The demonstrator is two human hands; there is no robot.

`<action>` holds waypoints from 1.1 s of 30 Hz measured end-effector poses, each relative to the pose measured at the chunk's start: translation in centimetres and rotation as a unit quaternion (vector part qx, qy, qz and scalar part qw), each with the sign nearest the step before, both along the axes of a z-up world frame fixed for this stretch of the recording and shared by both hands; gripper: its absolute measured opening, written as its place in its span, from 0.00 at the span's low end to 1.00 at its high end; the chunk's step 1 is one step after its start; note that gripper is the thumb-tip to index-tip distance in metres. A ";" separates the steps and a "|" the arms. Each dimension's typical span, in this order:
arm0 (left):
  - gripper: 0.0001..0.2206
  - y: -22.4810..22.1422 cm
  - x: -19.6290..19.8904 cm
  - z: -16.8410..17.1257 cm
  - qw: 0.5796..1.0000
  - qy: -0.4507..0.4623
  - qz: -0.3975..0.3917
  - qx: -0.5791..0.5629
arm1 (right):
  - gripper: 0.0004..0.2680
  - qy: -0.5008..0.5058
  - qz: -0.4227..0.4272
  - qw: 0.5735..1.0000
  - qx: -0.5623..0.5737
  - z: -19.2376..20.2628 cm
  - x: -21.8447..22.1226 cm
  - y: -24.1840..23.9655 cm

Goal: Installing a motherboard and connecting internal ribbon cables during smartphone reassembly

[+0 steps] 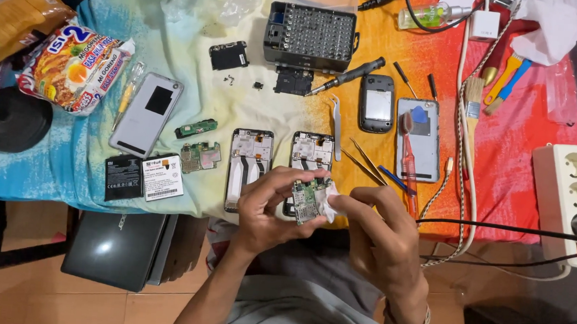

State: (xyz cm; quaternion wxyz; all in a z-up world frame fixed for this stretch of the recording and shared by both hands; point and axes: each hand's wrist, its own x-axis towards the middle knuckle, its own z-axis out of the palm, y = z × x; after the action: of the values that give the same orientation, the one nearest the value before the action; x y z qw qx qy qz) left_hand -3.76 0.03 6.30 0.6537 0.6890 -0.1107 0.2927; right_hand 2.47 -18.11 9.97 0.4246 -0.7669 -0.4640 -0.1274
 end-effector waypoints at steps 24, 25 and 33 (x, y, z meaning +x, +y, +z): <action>0.22 0.1 0.3 -0.8 0.997 -0.021 -0.068 -0.013 | 0.05 0.000 0.024 0.998 0.052 0.2 -0.7 -0.4; 0.22 0.2 0.4 -0.4 0.997 -0.021 -0.069 -0.013 | 0.05 0.000 0.024 0.998 0.052 0.2 -0.6 -0.3; 0.22 0.1 0.3 -1.0 0.998 -0.029 -0.057 -0.014 | 0.06 -0.033 0.031 0.998 0.031 0.2 -0.7 -0.3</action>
State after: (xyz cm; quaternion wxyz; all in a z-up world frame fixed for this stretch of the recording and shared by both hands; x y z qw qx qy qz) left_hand -3.44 0.18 5.25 0.6754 0.6635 -0.1645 0.2767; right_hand 1.79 -18.42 10.18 0.4366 -0.7341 -0.4968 -0.1539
